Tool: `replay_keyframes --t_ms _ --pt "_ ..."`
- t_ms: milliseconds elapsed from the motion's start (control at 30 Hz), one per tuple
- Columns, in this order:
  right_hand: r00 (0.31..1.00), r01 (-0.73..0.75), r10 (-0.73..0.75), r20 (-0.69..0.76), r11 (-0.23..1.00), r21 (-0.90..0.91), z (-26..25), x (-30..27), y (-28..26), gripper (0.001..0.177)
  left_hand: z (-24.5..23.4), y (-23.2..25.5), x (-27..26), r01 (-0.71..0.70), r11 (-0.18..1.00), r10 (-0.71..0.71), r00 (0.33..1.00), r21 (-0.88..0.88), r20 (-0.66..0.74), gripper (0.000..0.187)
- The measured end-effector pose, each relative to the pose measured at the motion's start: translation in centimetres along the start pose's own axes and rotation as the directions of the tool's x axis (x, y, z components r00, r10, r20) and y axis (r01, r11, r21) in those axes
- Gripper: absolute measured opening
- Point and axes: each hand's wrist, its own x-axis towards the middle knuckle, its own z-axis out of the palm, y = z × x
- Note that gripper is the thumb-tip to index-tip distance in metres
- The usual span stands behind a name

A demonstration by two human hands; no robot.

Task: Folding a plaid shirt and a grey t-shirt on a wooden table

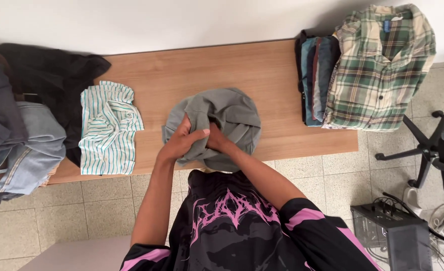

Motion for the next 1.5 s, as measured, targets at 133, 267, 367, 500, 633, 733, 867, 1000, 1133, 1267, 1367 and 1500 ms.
replay_keyframes --t_ms 133,267,367,500,633,733,867,1000,1133,1267,1367,1500 --pt "1.0 0.028 -0.03 -0.001 0.915 0.401 -0.2 -0.4 -0.4 0.067 -0.3 1.6 -0.5 0.009 0.999 -0.009 1.0 0.033 0.004 0.074" --pt "0.997 0.006 -0.06 0.056 0.737 0.676 -3.9 -3.5 -2.2 0.094 -1.7 3.5 -0.8 0.044 0.999 -0.047 0.991 -0.032 -0.123 0.073" --pt "0.974 0.208 -0.219 0.06 0.965 0.159 -2.2 -2.4 1.8 0.075 -4.0 3.9 -1.1 0.01 0.999 -0.017 0.986 -0.04 -0.165 0.073" --pt "0.97 0.024 -0.009 0.242 0.998 -0.061 -5.6 -4.2 -0.3 0.082 -5.1 4.2 -1.9 0.022 0.997 -0.033 0.985 -0.069 -0.168 0.078" --pt "0.946 -0.105 0.115 0.303 0.993 -0.051 -4.0 -1.5 1.3 0.084 -6.3 1.9 -1.3 0.015 0.996 -0.028 0.99 -0.091 -0.141 0.083" --pt "0.977 0.009 -0.014 0.211 1.0 0.026 1.3 5.4 6.5 0.073 -6.6 1.9 -0.6 -0.035 0.986 0.015 0.992 -0.166 -0.122 0.082" --pt "0.996 -0.034 0.058 -0.064 0.942 0.335 2.3 5.5 5.7 0.058 -6.5 1.9 -0.9 -0.054 0.982 0.031 0.992 -0.183 -0.126 0.086" --pt "0.943 0.166 0.074 -0.323 0.74 0.652 0.2 3.8 5.0 0.027 -6.0 4.1 -1.3 -0.047 0.987 0.011 0.975 -0.156 -0.222 0.073" --pt "0.909 0.388 -0.083 -0.408 0.522 0.76 -3.1 -0.7 6.8 0.02 -7.9 3.2 -0.1 -0.029 0.993 -0.024 0.898 -0.114 -0.439 0.055" --pt "0.76 0.567 -0.018 -0.65 0.506 0.649 -10.6 -10.7 3.4 0.016 -9.2 3.7 -0.1 -0.126 0.991 0.091 0.863 -0.038 -0.496 0.044" --pt "0.567 0.674 0.095 -0.818 0.516 0.528 -13.5 -14.7 6.0 0.013 -7.1 5.7 0.3 -0.162 0.985 0.169 0.881 0.054 -0.441 0.044" --pt "0.225 0.803 0.366 -0.903 0.455 0.384 -15.3 -16.0 10.7 0.023 -3.9 5.7 2.8 -0.202 0.979 0.181 0.933 -0.036 -0.311 0.048"
